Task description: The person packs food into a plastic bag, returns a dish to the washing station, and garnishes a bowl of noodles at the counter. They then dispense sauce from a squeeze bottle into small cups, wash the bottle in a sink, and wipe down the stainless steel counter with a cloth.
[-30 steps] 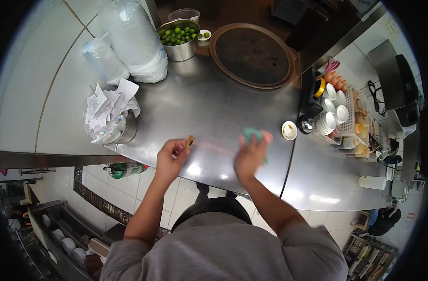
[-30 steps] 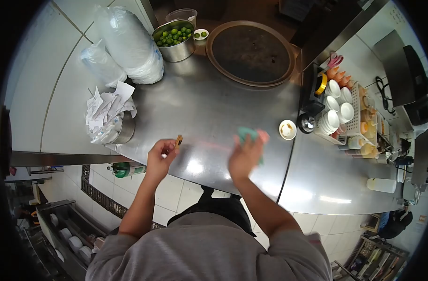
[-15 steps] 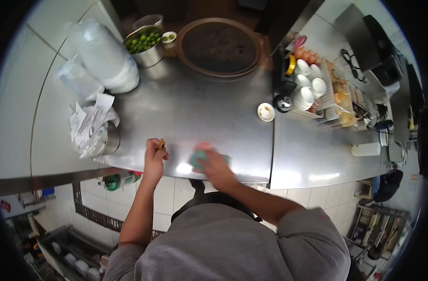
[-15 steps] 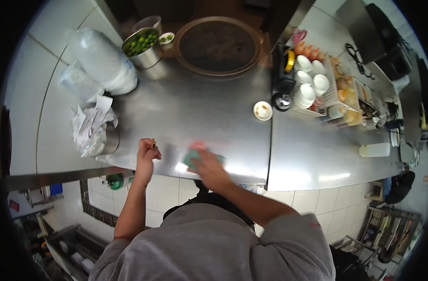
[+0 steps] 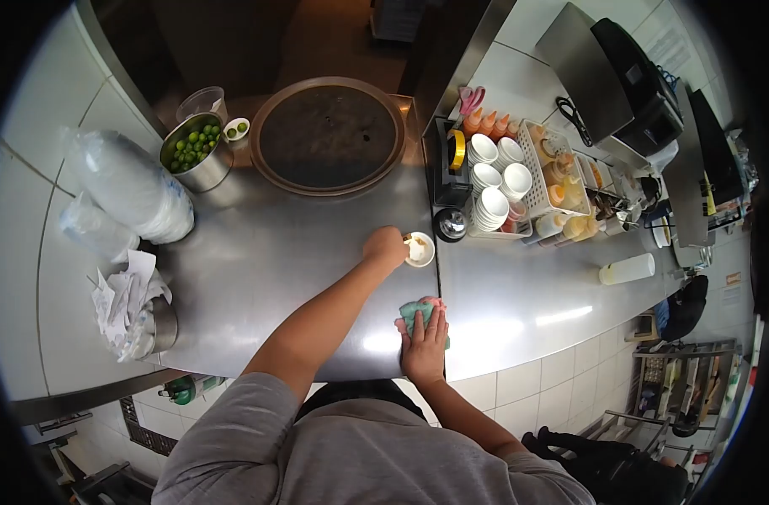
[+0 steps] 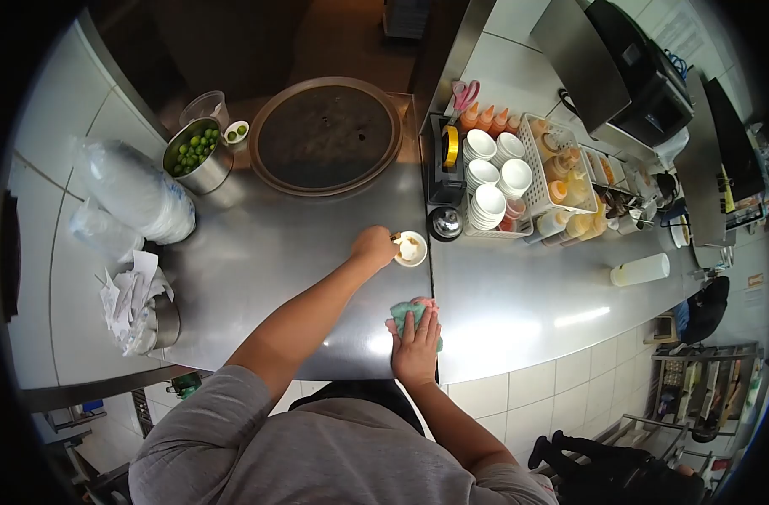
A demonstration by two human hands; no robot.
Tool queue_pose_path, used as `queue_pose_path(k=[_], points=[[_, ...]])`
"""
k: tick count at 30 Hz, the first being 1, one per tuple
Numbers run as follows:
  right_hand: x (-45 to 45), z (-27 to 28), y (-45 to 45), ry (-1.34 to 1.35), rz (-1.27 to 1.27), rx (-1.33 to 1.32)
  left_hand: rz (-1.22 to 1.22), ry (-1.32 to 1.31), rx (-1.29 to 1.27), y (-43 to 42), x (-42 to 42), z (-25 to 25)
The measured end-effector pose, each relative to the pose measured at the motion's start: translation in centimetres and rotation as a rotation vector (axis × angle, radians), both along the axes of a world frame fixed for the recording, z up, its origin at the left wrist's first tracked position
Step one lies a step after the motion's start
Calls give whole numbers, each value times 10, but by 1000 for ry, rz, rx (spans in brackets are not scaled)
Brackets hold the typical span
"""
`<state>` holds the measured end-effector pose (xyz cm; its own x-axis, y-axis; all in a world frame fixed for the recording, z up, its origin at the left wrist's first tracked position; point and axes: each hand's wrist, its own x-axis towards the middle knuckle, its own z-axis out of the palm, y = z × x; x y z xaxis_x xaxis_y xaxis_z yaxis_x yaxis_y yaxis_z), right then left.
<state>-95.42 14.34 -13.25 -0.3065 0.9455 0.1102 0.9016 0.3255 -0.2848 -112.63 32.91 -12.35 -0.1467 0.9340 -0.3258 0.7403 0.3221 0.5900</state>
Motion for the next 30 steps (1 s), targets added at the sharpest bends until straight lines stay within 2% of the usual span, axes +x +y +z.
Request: queue_pose_path(k=[7,11,15,18,19,20,21,23,25,26,27,30], points=[[-53,-5,147,123,103,130,170,64,79,-35,-102,17],[-103,-28,262,182,23,224,300,75,66,-79,-142,39],[-132,-38,350,649,-140,247,432,81,114,-139,-160,29],[-141,-43,403,487,-92,337,538,45,47,-181,-162,27],[-145,-47,416,490,-78,332,601,-19,22,-193,-159,30],[-149,-50,426,378,-98,287,662,-86,-3,-202,-157,33],[-150,-48,429,263,-119,242,675,-90,-7,-211,-156,33],[-140,-52,427,235,-91,189,750,-136,15,-228,-156,34],[-123,-76,413,62,66,260,768,-155,33,-244,-164,36],[-115,-42,368,58,121,96,784,-168,51,-250,-169,37],[-107,-41,328,198,105,300,795,-177,53,-256,-174,41],[-80,-30,202,24,91,202,872,-181,124,-279,-195,52]])
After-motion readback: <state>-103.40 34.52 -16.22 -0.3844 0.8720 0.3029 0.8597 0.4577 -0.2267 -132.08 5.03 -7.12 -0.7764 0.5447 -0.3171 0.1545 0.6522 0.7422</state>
